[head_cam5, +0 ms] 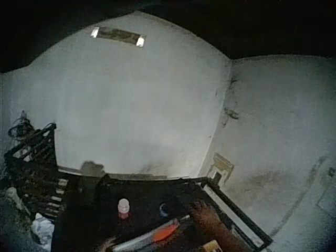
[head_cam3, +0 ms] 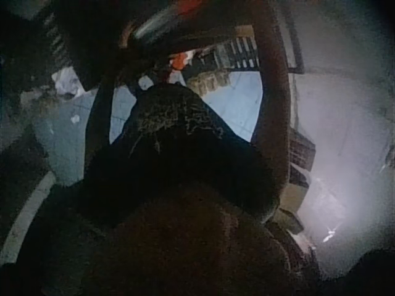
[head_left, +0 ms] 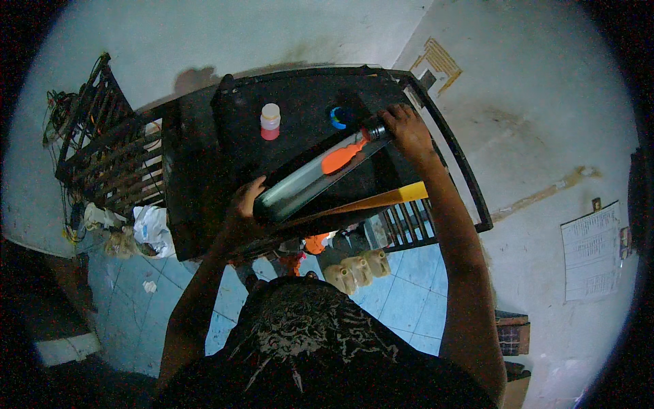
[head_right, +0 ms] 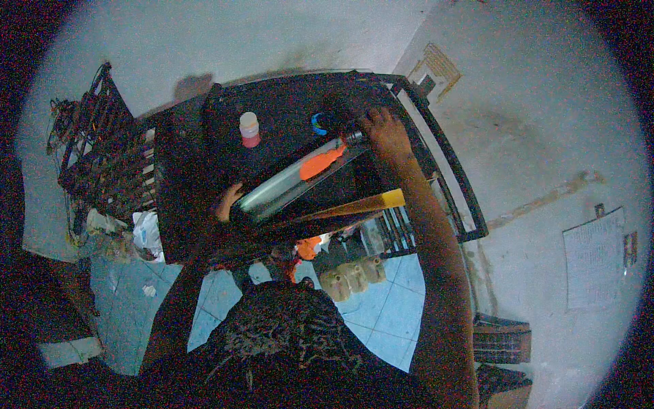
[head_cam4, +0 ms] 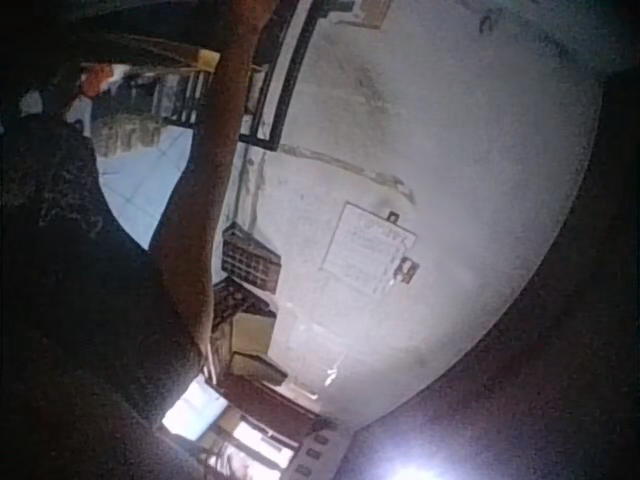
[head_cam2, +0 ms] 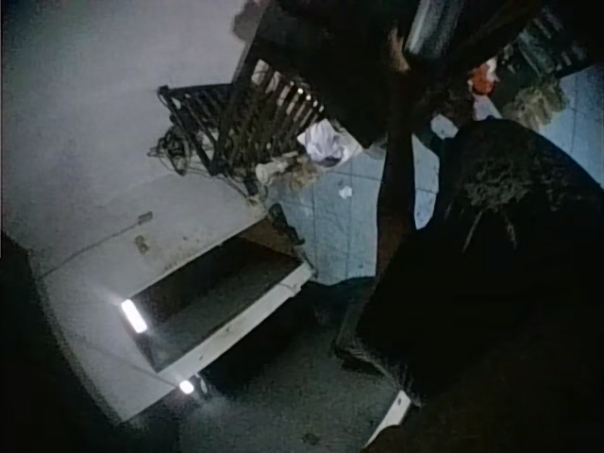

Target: The person prepares a squeegee for screen printing by applying orange ink and then brings it to a screen printing frame on the floor.

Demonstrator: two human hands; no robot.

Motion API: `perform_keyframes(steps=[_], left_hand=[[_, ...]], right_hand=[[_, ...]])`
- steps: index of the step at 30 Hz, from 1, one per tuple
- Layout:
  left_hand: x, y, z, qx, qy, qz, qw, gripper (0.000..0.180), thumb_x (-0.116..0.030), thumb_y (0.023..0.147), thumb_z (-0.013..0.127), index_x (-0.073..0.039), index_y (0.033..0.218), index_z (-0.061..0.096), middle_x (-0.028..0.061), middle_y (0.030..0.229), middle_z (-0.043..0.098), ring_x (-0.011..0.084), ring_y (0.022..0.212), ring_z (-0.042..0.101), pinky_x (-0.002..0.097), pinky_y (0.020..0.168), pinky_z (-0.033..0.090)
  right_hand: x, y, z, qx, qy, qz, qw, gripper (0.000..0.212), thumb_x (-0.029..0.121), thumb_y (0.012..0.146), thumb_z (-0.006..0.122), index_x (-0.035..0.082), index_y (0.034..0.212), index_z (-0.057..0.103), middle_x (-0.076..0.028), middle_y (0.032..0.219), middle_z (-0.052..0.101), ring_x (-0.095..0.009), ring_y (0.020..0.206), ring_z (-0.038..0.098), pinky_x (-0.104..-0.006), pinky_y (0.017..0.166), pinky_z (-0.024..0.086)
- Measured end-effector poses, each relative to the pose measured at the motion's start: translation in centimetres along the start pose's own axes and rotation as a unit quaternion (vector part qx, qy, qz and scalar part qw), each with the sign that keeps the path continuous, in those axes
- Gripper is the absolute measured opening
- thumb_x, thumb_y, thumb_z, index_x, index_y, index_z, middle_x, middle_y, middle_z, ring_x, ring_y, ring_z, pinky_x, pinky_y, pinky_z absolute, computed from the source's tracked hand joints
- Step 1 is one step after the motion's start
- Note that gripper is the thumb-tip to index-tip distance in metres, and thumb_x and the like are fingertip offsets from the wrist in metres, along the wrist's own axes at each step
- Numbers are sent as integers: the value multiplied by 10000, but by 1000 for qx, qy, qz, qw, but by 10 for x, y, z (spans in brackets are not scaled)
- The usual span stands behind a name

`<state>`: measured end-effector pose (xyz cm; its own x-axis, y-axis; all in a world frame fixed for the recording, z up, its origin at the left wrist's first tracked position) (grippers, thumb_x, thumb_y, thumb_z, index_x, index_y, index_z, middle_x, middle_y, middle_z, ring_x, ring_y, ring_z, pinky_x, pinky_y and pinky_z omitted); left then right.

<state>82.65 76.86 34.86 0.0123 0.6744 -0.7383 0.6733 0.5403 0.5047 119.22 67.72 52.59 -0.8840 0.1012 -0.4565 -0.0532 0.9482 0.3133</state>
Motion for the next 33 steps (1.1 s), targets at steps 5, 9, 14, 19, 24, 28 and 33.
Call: perform_keyframes(steps=[5,9,14,19,24,28,33], left_hand=[[-50,15,-16,34,27,-38,998,958,-328,621,830,32,1369,351,253,1307,483,363,1170,533,433,966,429],[-47,12,-15,24,-20,-64,997,972,-315,612,839,28,1375,344,249,1321,476,364,1174,529,435,998,398],[-59,13,-18,37,74,-49,995,954,-297,617,834,20,1374,347,239,1342,464,369,1199,499,441,1036,350],[-1,-3,-7,47,13,-92,995,947,-301,614,833,12,1367,352,217,1353,462,366,1217,478,442,1033,353],[-61,11,-19,28,135,-18,990,947,-309,616,830,8,1366,347,209,1347,469,364,1206,488,447,1026,360],[-63,15,-19,37,76,-48,995,955,-310,610,834,9,1366,347,212,1322,491,365,1202,491,448,1027,358],[-10,-3,-7,19,21,-89,996,975,-298,599,840,6,1379,341,220,1290,517,365,1190,508,444,1027,358]], right_hand=[[-16,1,1,-9,3,1,1000,447,34,782,561,120,1221,553,-135,1217,547,-326,1146,520,-414,954,450],[-26,1,8,-35,0,-8,999,424,50,794,554,123,1212,559,-133,1223,547,-326,1147,521,-416,952,452],[-38,0,17,-21,-23,2,1000,404,80,813,538,128,1213,565,-128,1239,540,-321,1168,508,-418,973,436],[-43,8,21,-29,-19,-15,999,406,86,817,529,137,1218,568,-127,1263,528,-319,1206,482,-413,1005,414],[-44,2,8,-3,-11,10,1000,395,84,828,508,140,1215,565,-119,1277,523,-320,1221,471,-422,1004,413],[-53,-1,16,-22,-12,9,1000,386,87,823,518,142,1202,566,-108,1268,526,-318,1214,475,-426,981,427],[-48,8,7,-27,-14,1,1000,390,79,812,538,138,1197,567,-112,1245,538,-318,1200,486,-416,969,439]])
Point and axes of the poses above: each hand's wrist, its own y-axis towards the middle knuckle, its own z-axis out of the palm, x = y × z, the point moved 5 cm from there along y, towards the middle knuckle
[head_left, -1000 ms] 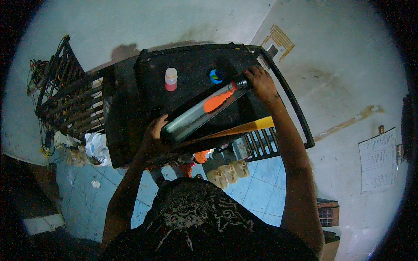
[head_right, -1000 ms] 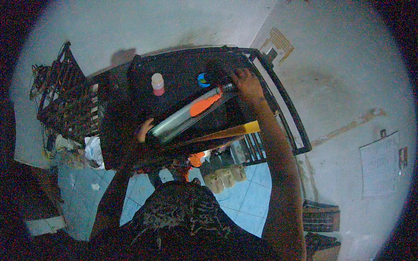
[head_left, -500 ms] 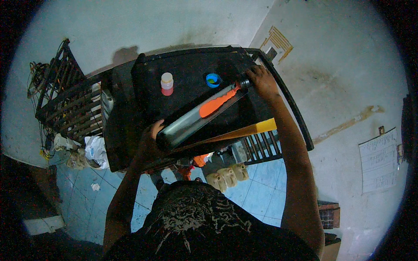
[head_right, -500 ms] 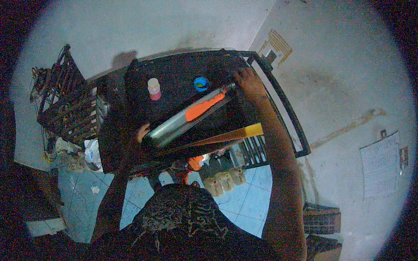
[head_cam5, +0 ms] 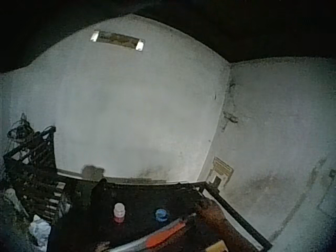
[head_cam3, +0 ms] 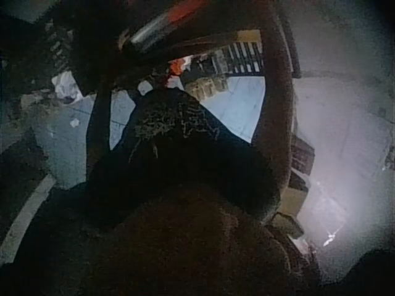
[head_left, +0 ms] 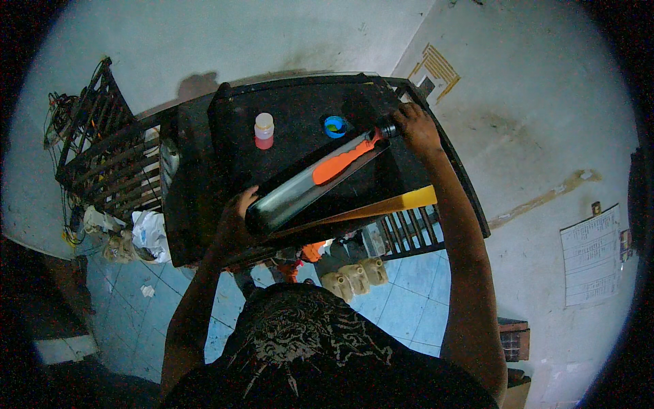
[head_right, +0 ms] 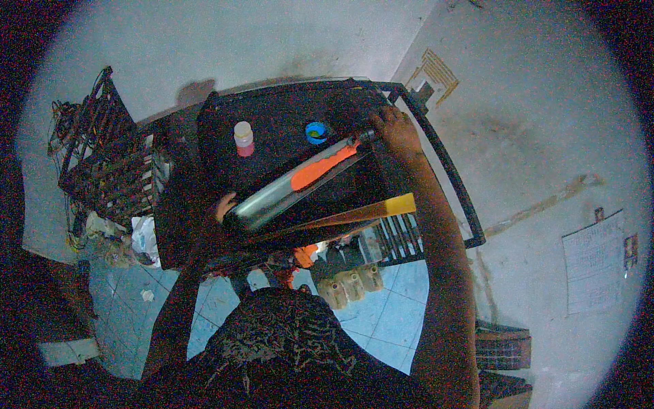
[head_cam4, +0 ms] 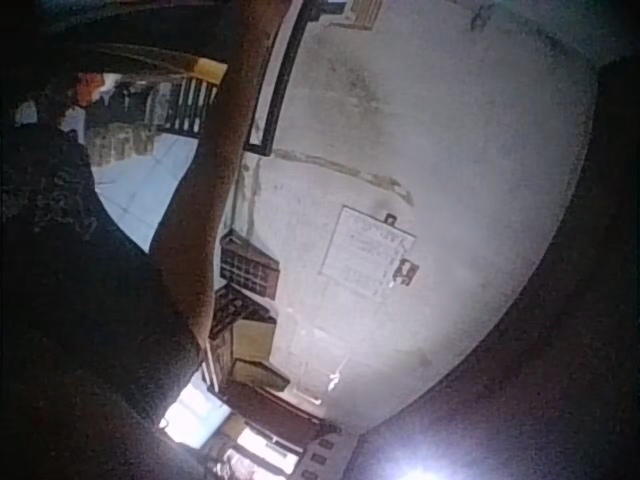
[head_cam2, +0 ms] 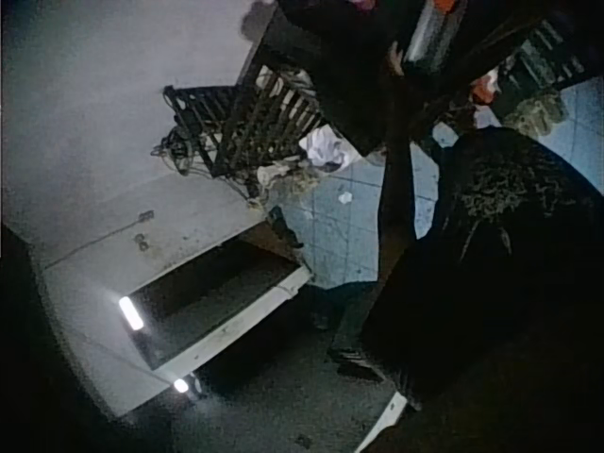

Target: The person prepares a squeegee for screen printing by applying orange ink and then brings it to a screen printing frame on the floor.

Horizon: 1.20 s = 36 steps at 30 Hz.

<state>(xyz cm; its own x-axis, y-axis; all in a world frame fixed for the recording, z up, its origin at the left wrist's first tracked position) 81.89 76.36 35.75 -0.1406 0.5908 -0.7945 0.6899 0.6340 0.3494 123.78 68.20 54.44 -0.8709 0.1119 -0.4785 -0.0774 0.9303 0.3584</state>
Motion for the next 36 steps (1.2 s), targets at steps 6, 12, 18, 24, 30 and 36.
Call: perform_keyframes(steps=[6,12,18,24,30,36], left_hand=[[-60,6,-16,22,18,-6,1000,963,-277,594,835,8,1376,352,229,1283,515,355,1193,518,428,1029,368],[-12,4,5,-22,-58,-1,998,888,-241,632,805,15,1363,370,233,1265,525,351,1178,528,422,1011,385],[28,5,14,-33,7,87,996,896,-273,620,812,5,1355,383,236,1253,539,364,1118,555,429,977,406],[33,8,17,-13,-52,32,998,900,-294,633,817,1,1361,377,227,1284,524,353,1175,537,420,990,407],[27,11,17,8,-53,49,997,935,-331,635,826,2,1372,357,231,1304,506,339,1197,531,415,996,410],[-3,8,8,3,-37,83,996,958,-282,615,844,0,1379,340,212,1297,517,323,1198,529,402,1005,400]], right_hand=[[3,-7,-4,-8,-19,-8,1000,404,80,810,543,132,1210,563,-118,1234,545,-317,1191,495,-411,974,436],[20,-10,-20,-6,8,-18,1000,417,69,808,551,146,1219,563,-119,1255,538,-323,1189,500,-415,983,428],[45,-4,-36,-12,-17,-40,999,431,62,826,534,157,1246,556,-115,1263,536,-318,1186,503,-420,987,422],[71,-2,-65,-32,2,-57,998,427,64,823,526,145,1241,561,-124,1242,550,-320,1177,506,-423,997,414],[95,0,-77,24,32,-76,996,446,122,827,546,99,1270,509,-170,1322,498,-357,1241,457,-463,1030,393],[123,-1,-97,-6,24,-109,994,407,138,841,524,103,1247,518,-162,1283,528,-350,1241,464,-467,1034,392]])
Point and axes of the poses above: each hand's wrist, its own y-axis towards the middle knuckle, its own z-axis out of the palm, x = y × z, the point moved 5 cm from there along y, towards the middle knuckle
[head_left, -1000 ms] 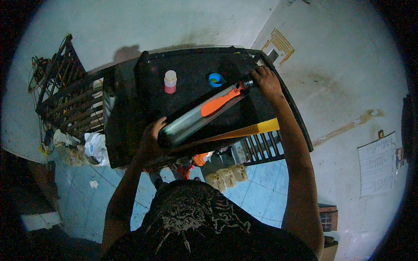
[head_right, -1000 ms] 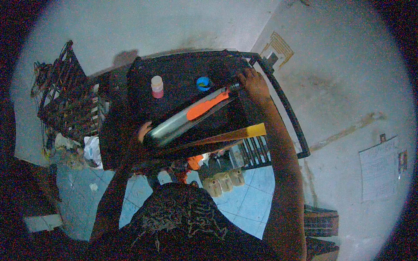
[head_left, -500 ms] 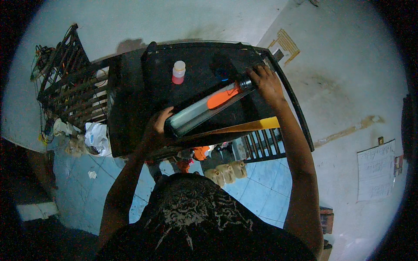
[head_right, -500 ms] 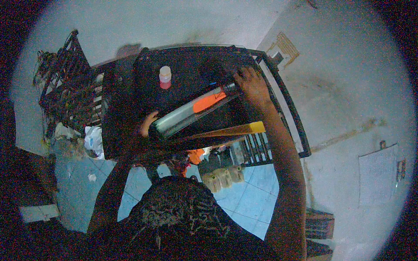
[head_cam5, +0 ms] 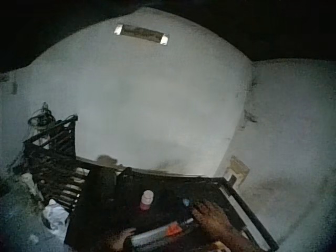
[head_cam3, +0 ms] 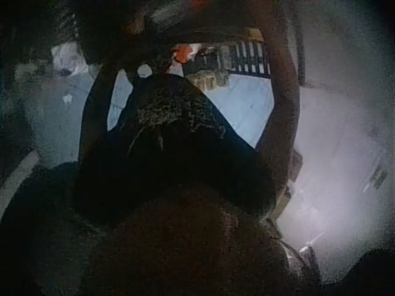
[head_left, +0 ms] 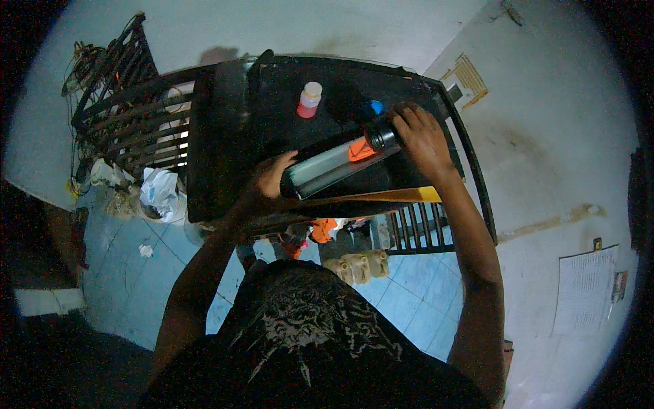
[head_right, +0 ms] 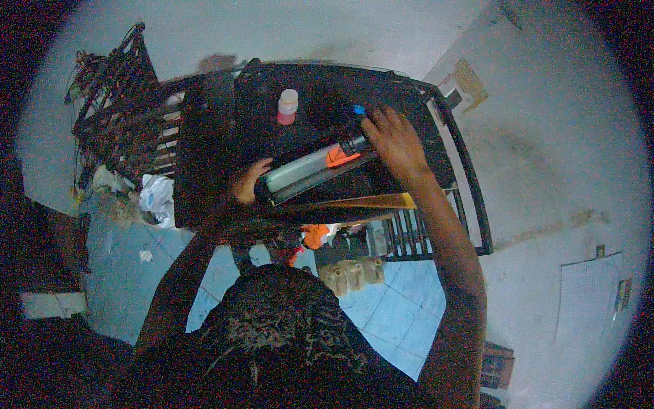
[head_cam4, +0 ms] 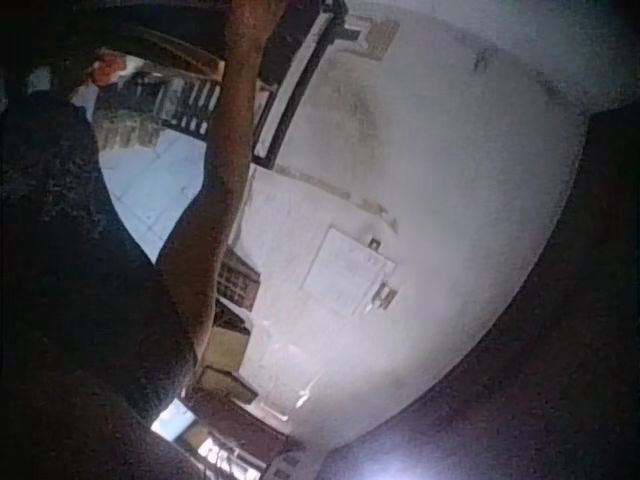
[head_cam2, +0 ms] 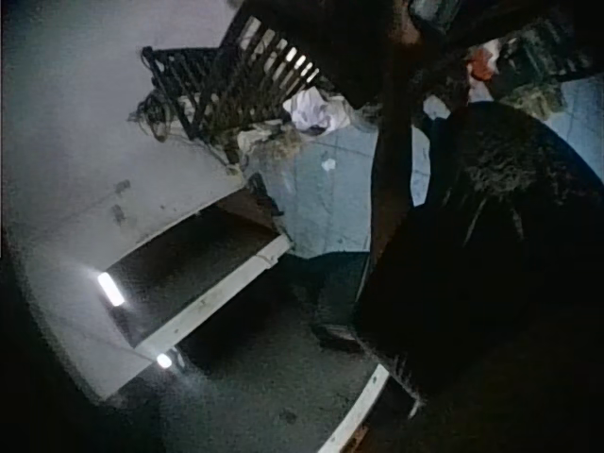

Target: The person prepares a squeegee for screen printing by applying orange ink and then brings it to a screen printing frame on the floor.

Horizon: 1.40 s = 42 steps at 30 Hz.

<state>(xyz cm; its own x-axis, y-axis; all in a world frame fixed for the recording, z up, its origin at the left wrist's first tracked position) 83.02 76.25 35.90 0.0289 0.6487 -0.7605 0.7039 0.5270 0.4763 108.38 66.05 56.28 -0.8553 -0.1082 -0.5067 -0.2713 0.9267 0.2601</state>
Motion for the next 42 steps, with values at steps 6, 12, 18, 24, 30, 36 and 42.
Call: perform_keyframes(steps=[6,12,18,24,30,36,42], left_hand=[[-18,3,-3,-12,61,23,998,987,-239,570,861,-17,1377,339,192,1289,529,324,1201,516,397,1015,384],[-18,4,-3,-4,45,8,999,988,-251,563,862,-20,1371,344,204,1285,532,329,1201,514,403,1020,383],[-12,4,-3,5,43,-12,999,1019,-292,547,872,-23,1373,339,223,1273,538,343,1195,517,410,1013,391],[-9,6,1,62,43,-25,997,1151,-246,529,886,16,1423,210,220,1416,352,343,1280,436,435,1071,346],[-23,5,-5,17,92,-22,995,1049,-258,528,872,-27,1386,316,211,1289,523,355,1214,488,417,1023,382],[-19,6,-4,62,54,-43,996,1139,-219,530,874,-28,1434,209,214,1363,435,341,1280,444,423,1064,353],[-20,5,-4,-15,63,9,998,1045,-255,535,869,-18,1381,303,232,1241,554,368,1165,526,418,1001,398]], right_hand=[[20,7,-19,-19,32,-32,999,387,144,828,535,125,1215,536,-143,1272,539,-349,1238,466,-469,1031,394],[26,11,-16,-29,10,-56,998,371,157,829,530,136,1199,549,-145,1268,539,-345,1230,474,-463,1026,397],[32,16,-24,-21,8,-69,997,376,161,834,520,135,1207,559,-150,1284,532,-338,1243,467,-461,1040,383],[33,17,-29,-13,-13,-75,997,390,157,842,510,133,1229,551,-146,1286,526,-325,1249,463,-464,1052,370],[42,19,-39,-4,12,-80,997,393,163,855,501,159,1245,543,-136,1305,514,-325,1258,452,-473,1065,352],[62,24,-56,-31,-14,-106,994,445,84,794,534,161,1232,559,-106,1294,517,-288,1224,483,-417,1010,409],[82,31,-71,-58,21,-135,989,432,106,791,544,167,1218,567,-102,1257,537,-282,1212,492,-417,995,419]])
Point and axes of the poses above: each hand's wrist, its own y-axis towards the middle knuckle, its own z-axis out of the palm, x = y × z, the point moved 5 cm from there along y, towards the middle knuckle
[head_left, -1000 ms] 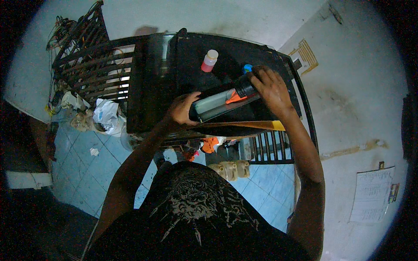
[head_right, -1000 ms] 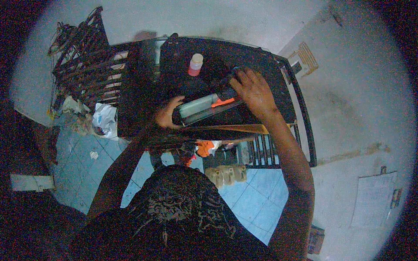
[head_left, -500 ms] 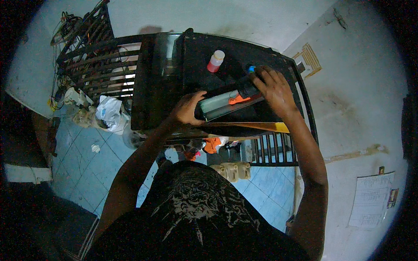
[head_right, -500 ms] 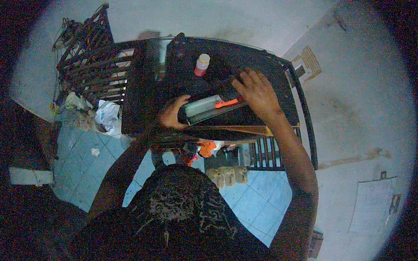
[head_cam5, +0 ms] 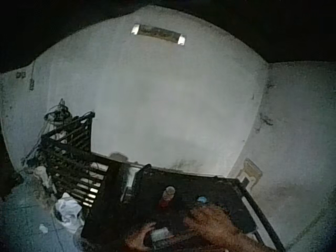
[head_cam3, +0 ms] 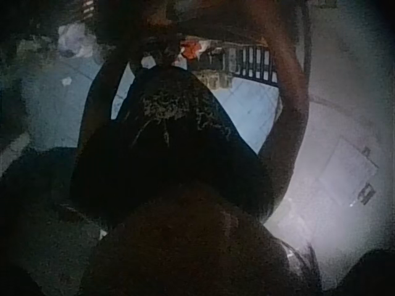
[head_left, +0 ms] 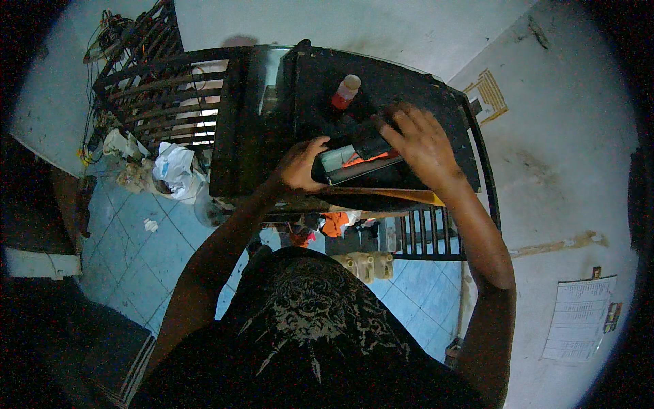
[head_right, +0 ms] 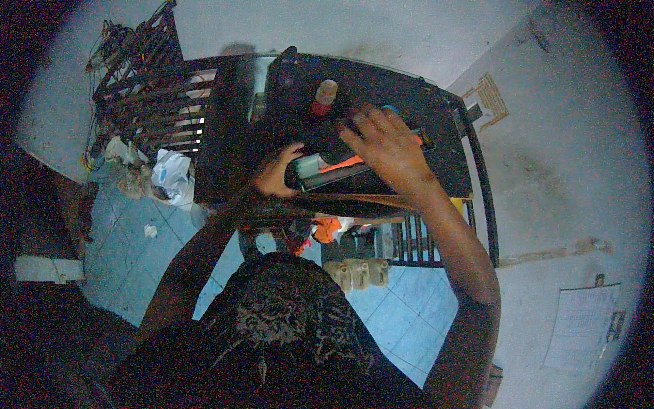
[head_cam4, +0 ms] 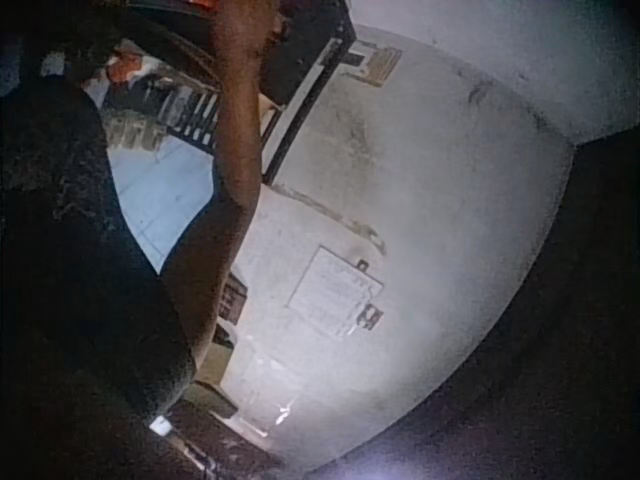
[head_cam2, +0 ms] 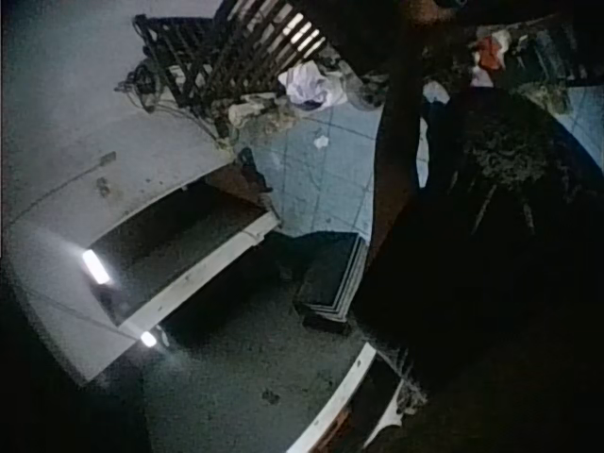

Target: The person prepares a squeegee for screen printing by applying orange ink and then brings it to a screen printing frame on the floor.

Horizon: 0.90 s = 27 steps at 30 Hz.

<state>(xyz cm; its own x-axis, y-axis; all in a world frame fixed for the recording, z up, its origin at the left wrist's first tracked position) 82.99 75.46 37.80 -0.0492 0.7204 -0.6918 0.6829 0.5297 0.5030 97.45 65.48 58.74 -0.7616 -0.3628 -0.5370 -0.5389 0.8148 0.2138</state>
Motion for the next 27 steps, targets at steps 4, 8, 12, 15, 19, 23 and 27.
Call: perform_keyframes(steps=[4,8,12,15,19,23,27], left_hand=[[3,1,2,-1,-1,8,1000,1046,-259,531,873,-18,1374,302,237,1239,553,374,1169,521,424,999,398],[-2,1,-1,-1,0,7,1000,1042,-254,530,873,-11,1369,305,241,1239,550,373,1174,518,425,1003,395],[-2,0,0,-8,31,27,999,1036,-251,531,873,-6,1365,309,231,1255,534,372,1172,517,423,1005,396],[3,0,2,-16,47,36,998,1020,-257,532,872,-2,1354,326,216,1266,520,372,1162,518,420,1002,401],[1,0,2,-11,43,13,999,983,-262,533,871,1,1331,361,206,1261,520,367,1159,516,416,996,407],[-3,-1,-1,1,39,-18,999,910,-274,536,868,5,1281,425,201,1252,525,363,1160,516,416,994,407],[-8,0,-5,-4,54,-11,998,856,-281,540,862,2,1245,466,198,1234,536,366,1143,527,413,990,411]], right_hand=[[8,5,0,12,14,-14,1000,422,160,827,524,169,1248,531,-125,1260,532,-315,1243,457,-462,1039,367],[13,9,-2,8,29,-24,999,433,152,829,522,170,1262,522,-118,1235,537,-307,1235,461,-450,1025,381],[16,11,-6,-6,4,-33,999,433,147,827,521,170,1260,523,-104,1207,542,-292,1226,468,-441,1012,390],[17,12,-7,-2,1,-34,999,438,151,825,523,164,1262,521,-99,1212,538,-287,1224,469,-441,1011,391],[16,12,-6,-4,6,-40,999,447,154,820,524,159,1267,517,-100,1218,535,-288,1224,468,-437,1015,387],[19,14,-12,-14,7,-42,999,440,157,815,528,161,1255,527,-99,1221,537,-289,1223,469,-437,1017,386],[18,13,-12,-21,0,-45,999,415,162,811,533,162,1226,548,-101,1218,544,-290,1218,473,-439,1013,390]])
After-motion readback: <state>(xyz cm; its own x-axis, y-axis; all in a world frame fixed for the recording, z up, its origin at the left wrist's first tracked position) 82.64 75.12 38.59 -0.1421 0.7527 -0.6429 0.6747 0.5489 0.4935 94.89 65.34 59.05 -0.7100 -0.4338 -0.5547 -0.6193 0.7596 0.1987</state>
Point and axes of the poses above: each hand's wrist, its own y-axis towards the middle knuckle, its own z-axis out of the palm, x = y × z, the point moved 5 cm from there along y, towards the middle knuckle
